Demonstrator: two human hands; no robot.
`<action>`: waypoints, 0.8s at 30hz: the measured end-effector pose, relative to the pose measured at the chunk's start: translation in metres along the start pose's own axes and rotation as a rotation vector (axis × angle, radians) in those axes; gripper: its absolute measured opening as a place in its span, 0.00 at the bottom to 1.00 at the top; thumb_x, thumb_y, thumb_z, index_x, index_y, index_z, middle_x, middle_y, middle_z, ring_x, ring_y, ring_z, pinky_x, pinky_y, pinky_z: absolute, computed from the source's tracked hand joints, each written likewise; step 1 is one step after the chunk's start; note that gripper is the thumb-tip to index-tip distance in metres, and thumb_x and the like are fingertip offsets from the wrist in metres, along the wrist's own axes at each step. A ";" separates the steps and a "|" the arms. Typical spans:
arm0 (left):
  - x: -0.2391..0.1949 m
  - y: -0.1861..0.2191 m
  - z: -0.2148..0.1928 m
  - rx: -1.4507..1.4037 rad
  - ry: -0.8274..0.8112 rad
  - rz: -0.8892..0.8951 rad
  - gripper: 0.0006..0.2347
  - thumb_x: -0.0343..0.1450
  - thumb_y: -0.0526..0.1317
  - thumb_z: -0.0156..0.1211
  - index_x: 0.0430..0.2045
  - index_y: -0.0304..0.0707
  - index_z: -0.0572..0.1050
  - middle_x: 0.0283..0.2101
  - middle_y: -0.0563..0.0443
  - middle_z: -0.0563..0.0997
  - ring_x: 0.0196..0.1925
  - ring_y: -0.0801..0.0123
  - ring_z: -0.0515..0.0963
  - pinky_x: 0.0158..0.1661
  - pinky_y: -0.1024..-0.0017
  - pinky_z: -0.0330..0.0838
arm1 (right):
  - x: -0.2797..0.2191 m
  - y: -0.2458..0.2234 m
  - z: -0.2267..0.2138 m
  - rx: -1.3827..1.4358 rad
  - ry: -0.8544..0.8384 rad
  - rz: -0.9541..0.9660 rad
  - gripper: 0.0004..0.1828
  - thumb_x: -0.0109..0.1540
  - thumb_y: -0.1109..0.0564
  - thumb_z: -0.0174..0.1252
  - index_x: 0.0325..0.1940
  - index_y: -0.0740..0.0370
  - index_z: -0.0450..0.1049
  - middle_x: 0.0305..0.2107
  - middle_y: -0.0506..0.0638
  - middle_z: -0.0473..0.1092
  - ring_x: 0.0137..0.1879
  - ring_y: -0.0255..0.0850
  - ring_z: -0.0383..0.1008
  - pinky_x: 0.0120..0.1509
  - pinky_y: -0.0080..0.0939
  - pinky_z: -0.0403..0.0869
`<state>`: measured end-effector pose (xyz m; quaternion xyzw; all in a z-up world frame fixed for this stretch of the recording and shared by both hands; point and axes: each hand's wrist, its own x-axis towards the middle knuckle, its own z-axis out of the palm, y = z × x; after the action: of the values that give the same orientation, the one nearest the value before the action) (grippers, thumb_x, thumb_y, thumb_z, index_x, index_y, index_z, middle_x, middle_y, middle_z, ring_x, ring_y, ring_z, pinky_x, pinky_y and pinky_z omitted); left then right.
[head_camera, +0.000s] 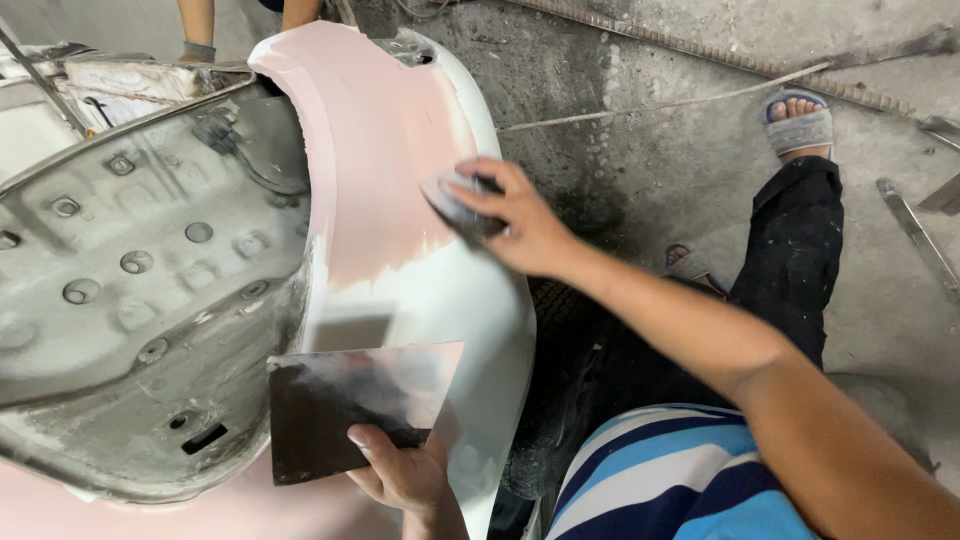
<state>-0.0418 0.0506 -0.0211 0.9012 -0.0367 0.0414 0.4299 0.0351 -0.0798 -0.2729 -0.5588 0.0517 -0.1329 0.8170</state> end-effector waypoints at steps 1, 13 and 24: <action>0.001 0.002 0.004 -0.074 0.020 -0.008 0.24 0.82 0.46 0.48 0.67 0.22 0.60 0.65 0.33 0.70 0.63 0.55 0.74 0.61 0.63 0.74 | -0.012 -0.007 0.011 -0.003 0.020 0.017 0.39 0.57 0.63 0.69 0.69 0.37 0.69 0.68 0.53 0.60 0.77 0.55 0.54 0.82 0.55 0.57; 0.005 0.029 0.021 -0.206 0.041 0.046 0.23 0.82 0.44 0.49 0.67 0.22 0.61 0.66 0.28 0.69 0.64 0.47 0.74 0.63 0.54 0.73 | -0.075 -0.049 0.035 0.084 -0.122 0.071 0.40 0.56 0.70 0.63 0.70 0.42 0.70 0.66 0.51 0.63 0.76 0.53 0.57 0.82 0.56 0.56; -0.023 0.000 0.003 0.216 0.117 0.000 0.22 0.84 0.47 0.48 0.61 0.18 0.70 0.55 0.32 0.78 0.53 0.57 0.79 0.53 0.65 0.78 | 0.084 0.079 -0.090 -0.117 -0.253 0.090 0.36 0.63 0.63 0.59 0.71 0.30 0.64 0.69 0.44 0.58 0.77 0.48 0.52 0.75 0.53 0.58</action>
<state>-0.0642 0.0490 -0.0258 0.9382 -0.0070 0.0979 0.3318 0.1077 -0.1568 -0.3737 -0.6147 -0.0189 -0.0216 0.7883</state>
